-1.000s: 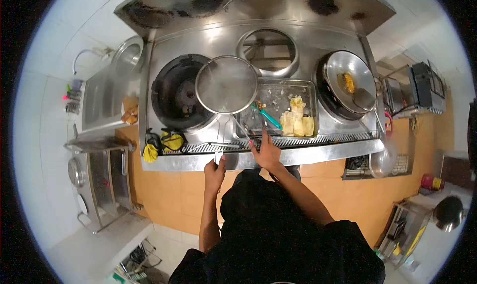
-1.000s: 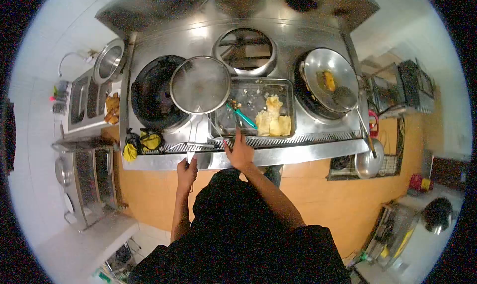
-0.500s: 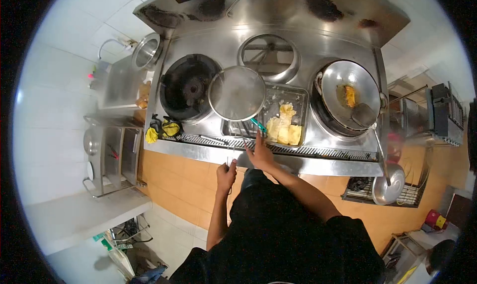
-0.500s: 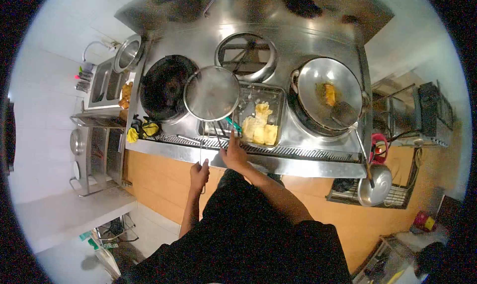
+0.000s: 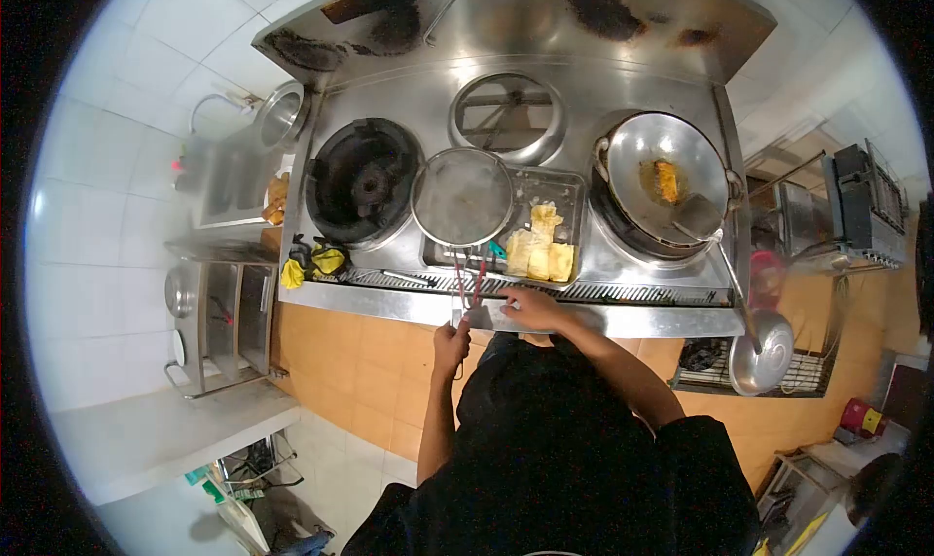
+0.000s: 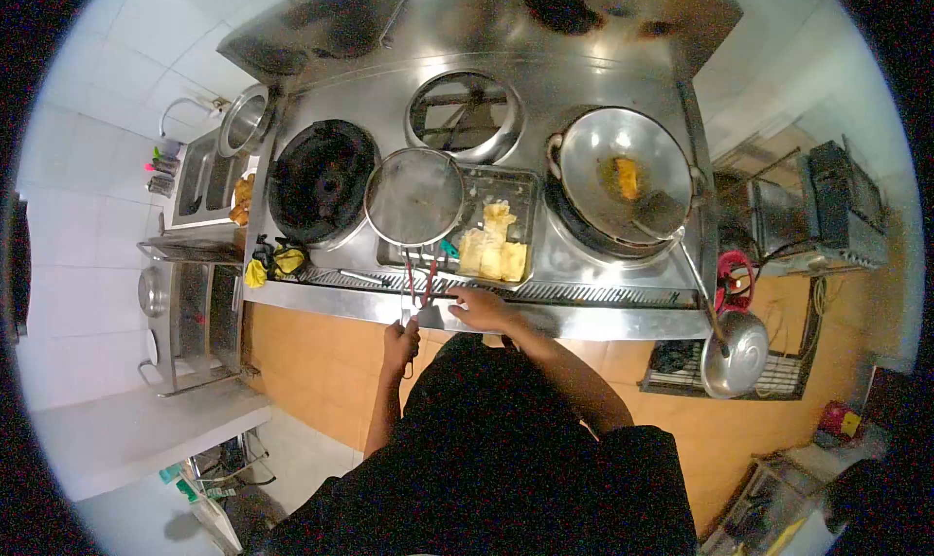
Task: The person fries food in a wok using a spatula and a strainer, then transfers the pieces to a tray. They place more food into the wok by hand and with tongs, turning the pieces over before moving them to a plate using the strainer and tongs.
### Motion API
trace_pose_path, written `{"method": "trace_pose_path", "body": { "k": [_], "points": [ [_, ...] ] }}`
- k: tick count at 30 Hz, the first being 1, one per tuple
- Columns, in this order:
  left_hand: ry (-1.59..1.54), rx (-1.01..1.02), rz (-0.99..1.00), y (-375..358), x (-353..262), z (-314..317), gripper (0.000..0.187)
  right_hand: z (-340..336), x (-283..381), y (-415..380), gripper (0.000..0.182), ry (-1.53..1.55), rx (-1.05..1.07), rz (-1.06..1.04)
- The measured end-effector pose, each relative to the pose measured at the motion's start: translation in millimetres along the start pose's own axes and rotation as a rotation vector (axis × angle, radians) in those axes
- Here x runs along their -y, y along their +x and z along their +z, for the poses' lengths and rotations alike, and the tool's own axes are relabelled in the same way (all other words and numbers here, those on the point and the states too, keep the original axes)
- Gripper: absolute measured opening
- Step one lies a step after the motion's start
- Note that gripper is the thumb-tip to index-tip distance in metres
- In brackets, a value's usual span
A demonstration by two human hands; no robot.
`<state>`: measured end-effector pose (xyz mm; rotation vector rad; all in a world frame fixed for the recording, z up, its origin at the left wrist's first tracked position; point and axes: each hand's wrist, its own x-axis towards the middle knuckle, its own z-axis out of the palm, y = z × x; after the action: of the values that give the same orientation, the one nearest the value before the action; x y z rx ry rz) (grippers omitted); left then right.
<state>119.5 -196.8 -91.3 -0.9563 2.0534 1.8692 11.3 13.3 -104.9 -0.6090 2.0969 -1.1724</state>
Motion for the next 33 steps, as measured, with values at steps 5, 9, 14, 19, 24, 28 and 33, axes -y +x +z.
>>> {"method": "trace_pose_path", "body": {
  "k": [5,9,14,19,24,28,33],
  "points": [
    [-0.013,0.049,-0.022,12.4,6.8,-1.3,0.033,-21.5,-20.6,-17.7,0.044,0.049,-0.04,0.009],
    [0.214,0.057,0.078,14.5,8.5,-2.1,0.034,-50.2,-18.9,-50.7,0.044,0.193,-0.093,0.079],
    [0.346,0.073,0.107,21.9,29.8,-0.9,0.036,-81.8,-7.5,-106.7,0.039,0.555,-0.288,0.293],
    [0.268,0.112,0.137,23.1,30.7,-0.8,0.036,-78.4,-32.6,-122.4,0.033,0.525,-0.498,0.201],
    [0.593,0.077,0.115,24.9,36.5,-8.6,0.045,-123.9,-76.2,-177.1,0.031,-0.069,-1.133,0.284],
    [0.512,0.101,0.042,14.9,23.5,-9.8,0.049,-188.3,-101.9,-266.7,0.05,-0.815,-1.258,0.864],
    [0.605,0.041,0.157,20.9,43.6,-9.6,0.046,-201.0,-222.6,-346.3,0.104,-0.647,-0.839,1.254]
  ]
}}
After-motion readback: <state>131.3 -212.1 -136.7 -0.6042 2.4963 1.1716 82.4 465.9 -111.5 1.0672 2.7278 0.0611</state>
